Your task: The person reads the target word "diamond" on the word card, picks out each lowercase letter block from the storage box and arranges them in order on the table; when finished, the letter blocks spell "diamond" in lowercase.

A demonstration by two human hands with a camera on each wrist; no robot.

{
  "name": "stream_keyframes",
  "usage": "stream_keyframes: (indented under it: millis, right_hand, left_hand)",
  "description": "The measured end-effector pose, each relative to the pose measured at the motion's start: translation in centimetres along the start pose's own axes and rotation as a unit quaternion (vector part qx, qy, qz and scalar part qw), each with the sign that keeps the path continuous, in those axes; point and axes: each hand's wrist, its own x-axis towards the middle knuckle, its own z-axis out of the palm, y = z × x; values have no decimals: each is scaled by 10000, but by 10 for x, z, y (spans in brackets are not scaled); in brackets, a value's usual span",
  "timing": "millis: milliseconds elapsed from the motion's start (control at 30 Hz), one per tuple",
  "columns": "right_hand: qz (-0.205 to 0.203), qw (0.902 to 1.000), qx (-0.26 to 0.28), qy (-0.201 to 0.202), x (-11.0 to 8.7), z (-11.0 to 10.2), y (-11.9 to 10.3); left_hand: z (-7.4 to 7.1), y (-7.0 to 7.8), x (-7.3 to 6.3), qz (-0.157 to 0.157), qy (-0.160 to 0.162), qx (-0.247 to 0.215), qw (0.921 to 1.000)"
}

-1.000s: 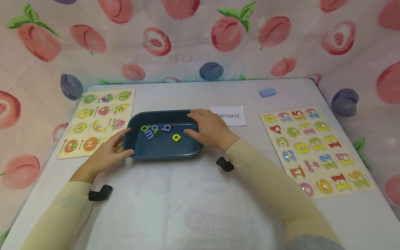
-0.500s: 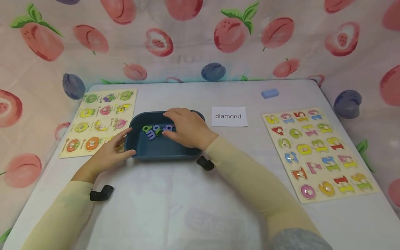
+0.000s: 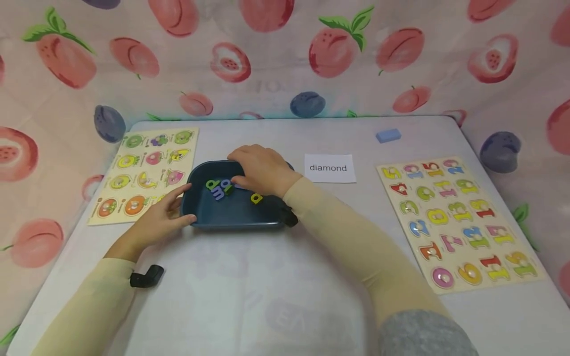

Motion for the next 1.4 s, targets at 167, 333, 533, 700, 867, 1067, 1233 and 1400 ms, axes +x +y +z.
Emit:
stream_keyframes:
  millis: [167, 333, 533, 700, 867, 1067, 1233, 1400]
  right_hand:
    - [42, 9988, -18, -495, 15, 5, 0]
    - [-90, 9959, -12, -902, 29, 13, -3]
    - [-166, 9943, 151, -1045, 42, 23, -6]
    - [-170, 9918, 382, -1205, 52, 31, -9]
    - [-55, 9892, 373, -1414, 60, 41, -10]
    - [-20, 9878, 410, -1505, 68, 53, -10]
    - [-81, 9862, 323, -1621, 74, 61, -9]
    - [-97, 9837, 292, -1771, 77, 68, -8]
  left_hand:
    - [-1, 0, 0, -55, -18, 39, 10000]
    - [-2, 1, 0, -102, -49, 64, 9999]
    - [-2, 2, 0, -103, -48, 111, 9999]
    - [-3, 3, -1, -77, -42, 125, 9999]
    - [-2, 1, 0, -129, -35, 21, 9999]
    - [-1, 0, 1, -137, -26, -35, 9999]
    - [-1, 0, 1, -102, -4, -102, 9999]
    - [-1, 1, 0, -129, 35, -85, 9999]
